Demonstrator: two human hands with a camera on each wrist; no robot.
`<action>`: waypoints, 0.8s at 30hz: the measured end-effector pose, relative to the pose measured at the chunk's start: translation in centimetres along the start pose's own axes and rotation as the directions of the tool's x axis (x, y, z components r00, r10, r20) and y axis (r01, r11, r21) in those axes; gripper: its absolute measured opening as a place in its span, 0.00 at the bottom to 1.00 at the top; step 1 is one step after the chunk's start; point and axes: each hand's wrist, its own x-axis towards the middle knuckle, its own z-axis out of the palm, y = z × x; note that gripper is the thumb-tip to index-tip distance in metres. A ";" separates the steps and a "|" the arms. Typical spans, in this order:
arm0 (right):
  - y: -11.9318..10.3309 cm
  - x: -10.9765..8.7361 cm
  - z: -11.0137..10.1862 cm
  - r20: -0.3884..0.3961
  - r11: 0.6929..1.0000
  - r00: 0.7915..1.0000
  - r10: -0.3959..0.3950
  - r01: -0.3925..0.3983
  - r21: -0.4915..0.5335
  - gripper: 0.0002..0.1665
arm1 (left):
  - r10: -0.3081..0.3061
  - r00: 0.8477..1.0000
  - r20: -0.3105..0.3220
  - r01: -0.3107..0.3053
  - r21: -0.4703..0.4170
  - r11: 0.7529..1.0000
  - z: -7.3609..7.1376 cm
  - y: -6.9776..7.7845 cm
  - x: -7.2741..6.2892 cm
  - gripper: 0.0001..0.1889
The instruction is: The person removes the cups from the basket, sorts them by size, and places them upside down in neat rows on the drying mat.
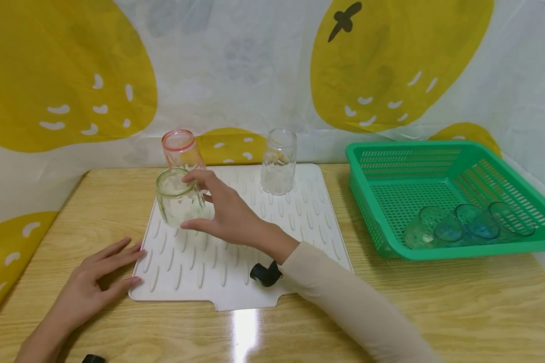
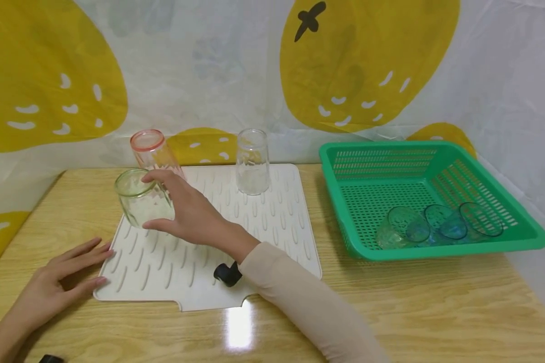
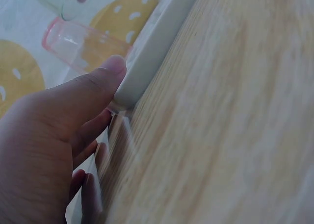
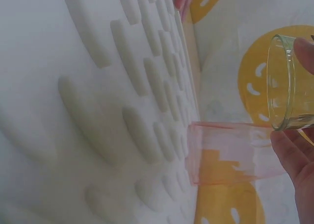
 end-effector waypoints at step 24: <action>2.1 1.4 4.0 0.081 0.985 0.986 0.145 -0.136 -0.107 0.44 | -0.049 0.999 0.011 0.049 -0.011 0.999 -0.1 0.3 -0.2 0.30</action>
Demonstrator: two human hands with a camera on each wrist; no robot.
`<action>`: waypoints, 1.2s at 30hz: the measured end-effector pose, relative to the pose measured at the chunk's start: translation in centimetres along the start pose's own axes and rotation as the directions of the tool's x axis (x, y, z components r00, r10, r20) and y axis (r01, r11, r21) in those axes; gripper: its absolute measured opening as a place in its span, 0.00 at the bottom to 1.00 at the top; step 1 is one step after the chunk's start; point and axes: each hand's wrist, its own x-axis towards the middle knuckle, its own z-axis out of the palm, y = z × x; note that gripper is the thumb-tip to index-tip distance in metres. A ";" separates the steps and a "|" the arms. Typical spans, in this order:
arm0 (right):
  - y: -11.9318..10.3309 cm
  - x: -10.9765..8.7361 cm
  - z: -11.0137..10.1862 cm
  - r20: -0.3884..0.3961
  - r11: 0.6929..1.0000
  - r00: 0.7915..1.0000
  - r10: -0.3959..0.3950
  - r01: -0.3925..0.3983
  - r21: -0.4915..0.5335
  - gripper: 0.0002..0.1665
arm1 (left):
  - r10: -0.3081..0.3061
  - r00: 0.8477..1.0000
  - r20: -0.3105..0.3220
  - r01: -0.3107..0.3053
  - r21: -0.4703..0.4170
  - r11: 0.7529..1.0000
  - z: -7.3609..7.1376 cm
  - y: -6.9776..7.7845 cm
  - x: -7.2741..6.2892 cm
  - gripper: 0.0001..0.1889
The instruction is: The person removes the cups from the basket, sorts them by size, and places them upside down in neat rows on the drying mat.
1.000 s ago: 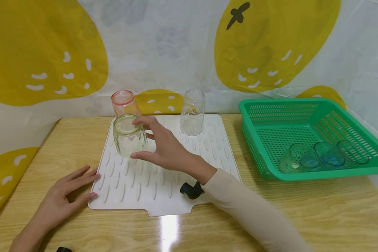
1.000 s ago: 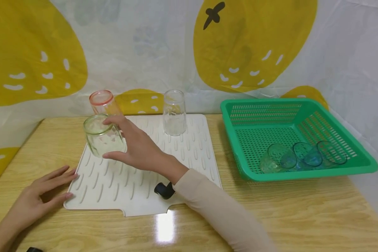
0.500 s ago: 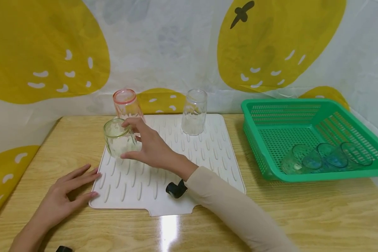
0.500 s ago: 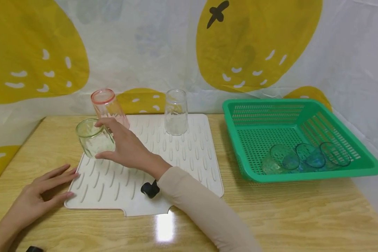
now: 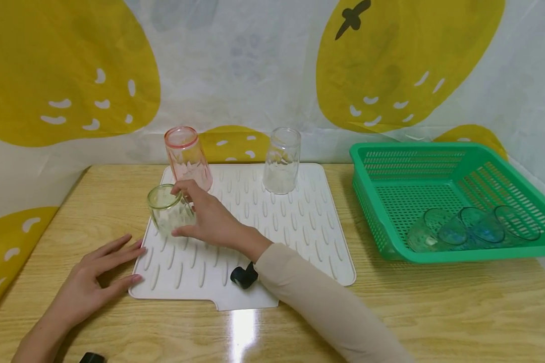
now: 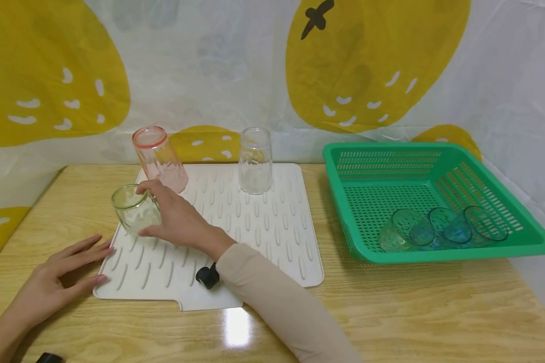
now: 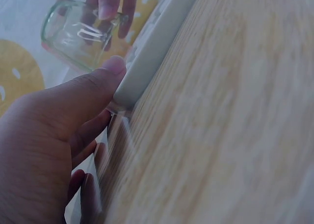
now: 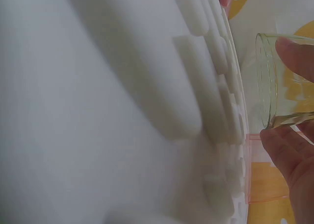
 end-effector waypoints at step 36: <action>1.6 0.4 1.6 0.034 0.998 0.999 0.003 -0.005 0.069 0.48 | -0.054 0.998 0.017 0.054 -0.003 0.999 -0.2 0.2 0.0 0.29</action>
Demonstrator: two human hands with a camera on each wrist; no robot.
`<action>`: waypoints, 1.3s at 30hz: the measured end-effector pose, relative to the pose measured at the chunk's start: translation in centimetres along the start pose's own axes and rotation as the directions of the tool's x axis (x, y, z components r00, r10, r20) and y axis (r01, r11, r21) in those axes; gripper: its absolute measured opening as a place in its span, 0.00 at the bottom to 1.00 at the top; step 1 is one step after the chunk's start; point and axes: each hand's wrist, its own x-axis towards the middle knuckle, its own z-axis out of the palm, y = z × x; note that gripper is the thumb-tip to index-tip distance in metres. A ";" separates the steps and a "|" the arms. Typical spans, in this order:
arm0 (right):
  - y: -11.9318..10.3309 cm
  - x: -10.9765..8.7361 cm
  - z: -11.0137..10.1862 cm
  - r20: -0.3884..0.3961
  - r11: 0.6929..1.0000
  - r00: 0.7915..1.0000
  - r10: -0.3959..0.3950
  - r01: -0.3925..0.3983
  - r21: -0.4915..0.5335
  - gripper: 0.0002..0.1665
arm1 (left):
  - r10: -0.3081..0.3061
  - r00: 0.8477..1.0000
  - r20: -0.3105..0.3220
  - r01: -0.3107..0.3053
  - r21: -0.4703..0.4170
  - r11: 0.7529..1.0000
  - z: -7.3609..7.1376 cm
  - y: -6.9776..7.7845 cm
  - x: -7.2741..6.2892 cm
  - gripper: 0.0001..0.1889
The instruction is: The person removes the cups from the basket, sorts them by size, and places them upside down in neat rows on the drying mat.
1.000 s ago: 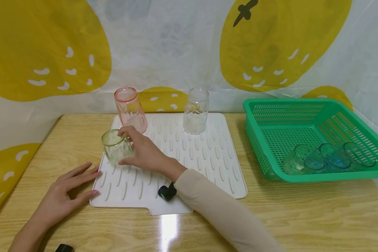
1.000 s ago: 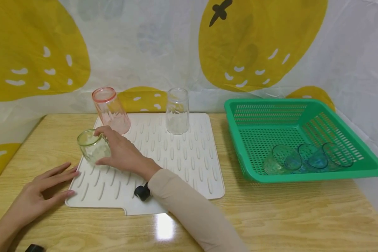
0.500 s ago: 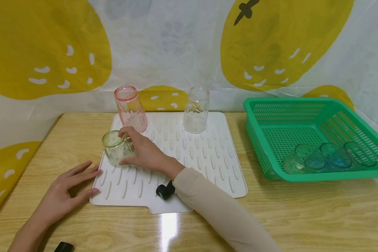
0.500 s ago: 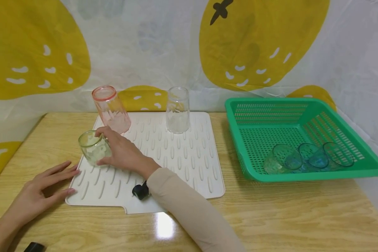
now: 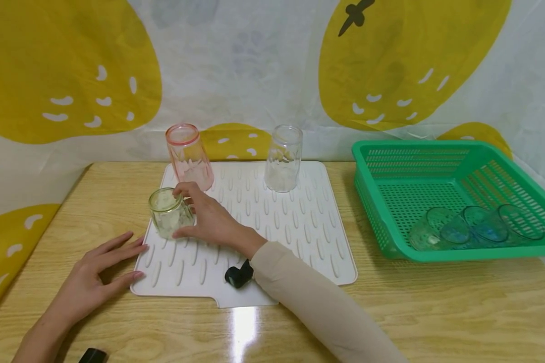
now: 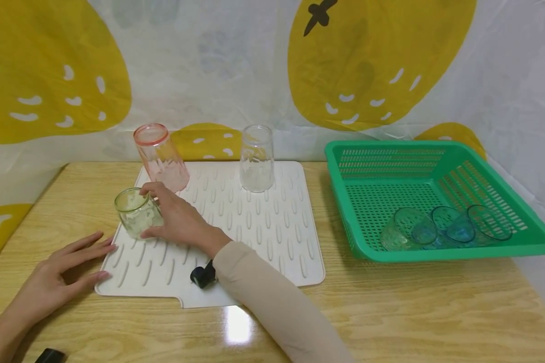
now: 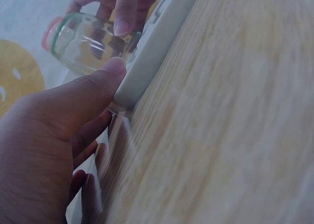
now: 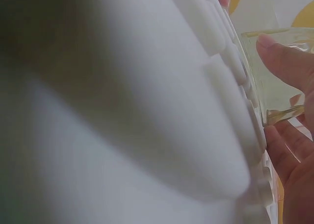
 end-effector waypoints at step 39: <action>-0.7 -1.2 -2.0 0.017 0.997 0.997 0.076 -0.076 0.007 0.50 | 0.051 0.998 -0.022 -0.051 -0.006 0.999 0.2 -0.3 0.1 0.30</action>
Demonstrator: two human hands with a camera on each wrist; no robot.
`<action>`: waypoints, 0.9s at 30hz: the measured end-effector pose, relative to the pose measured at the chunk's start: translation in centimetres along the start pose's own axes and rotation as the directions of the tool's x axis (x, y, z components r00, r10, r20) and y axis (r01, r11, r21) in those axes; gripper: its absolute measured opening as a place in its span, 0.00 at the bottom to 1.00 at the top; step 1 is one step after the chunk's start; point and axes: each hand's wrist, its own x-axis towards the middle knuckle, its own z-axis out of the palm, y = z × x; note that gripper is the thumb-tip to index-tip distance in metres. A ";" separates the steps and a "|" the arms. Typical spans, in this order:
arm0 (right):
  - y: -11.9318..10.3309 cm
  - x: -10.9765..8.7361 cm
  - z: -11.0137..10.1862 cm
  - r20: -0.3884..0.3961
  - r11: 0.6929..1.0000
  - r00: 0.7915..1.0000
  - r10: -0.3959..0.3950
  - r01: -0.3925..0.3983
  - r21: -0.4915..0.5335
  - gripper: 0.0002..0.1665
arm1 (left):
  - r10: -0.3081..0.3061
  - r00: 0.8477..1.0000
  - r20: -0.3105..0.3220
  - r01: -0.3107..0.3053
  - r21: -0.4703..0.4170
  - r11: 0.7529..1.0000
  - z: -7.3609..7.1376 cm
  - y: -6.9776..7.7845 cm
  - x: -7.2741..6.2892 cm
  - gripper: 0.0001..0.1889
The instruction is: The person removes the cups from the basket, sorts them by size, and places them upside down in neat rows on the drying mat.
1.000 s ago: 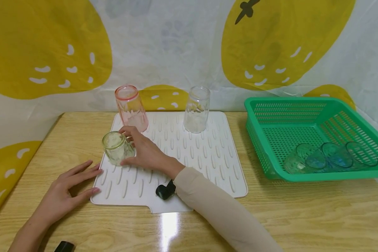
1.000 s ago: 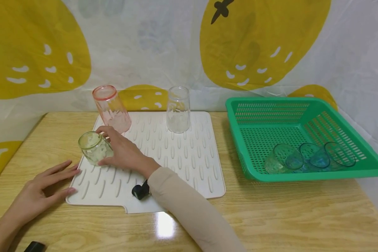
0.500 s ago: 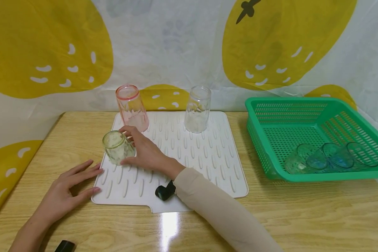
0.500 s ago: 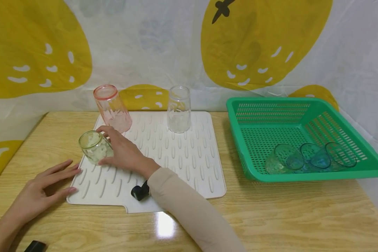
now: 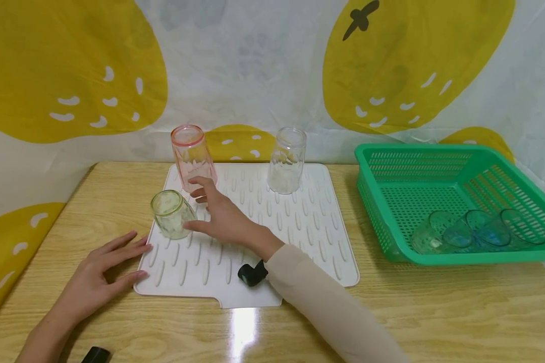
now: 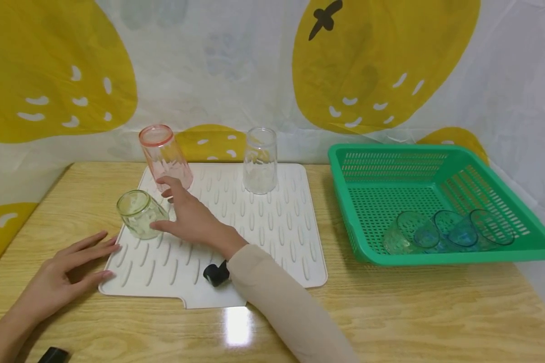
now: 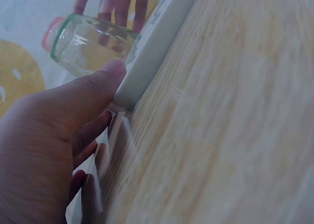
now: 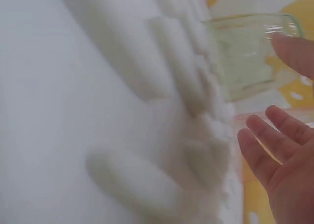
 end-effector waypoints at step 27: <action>-4.9 -8.2 -7.9 -0.126 0.963 0.964 -0.233 0.211 -0.164 0.37 | 0.022 1.000 -0.002 -0.022 -0.004 1.000 0.0 -0.2 0.2 0.30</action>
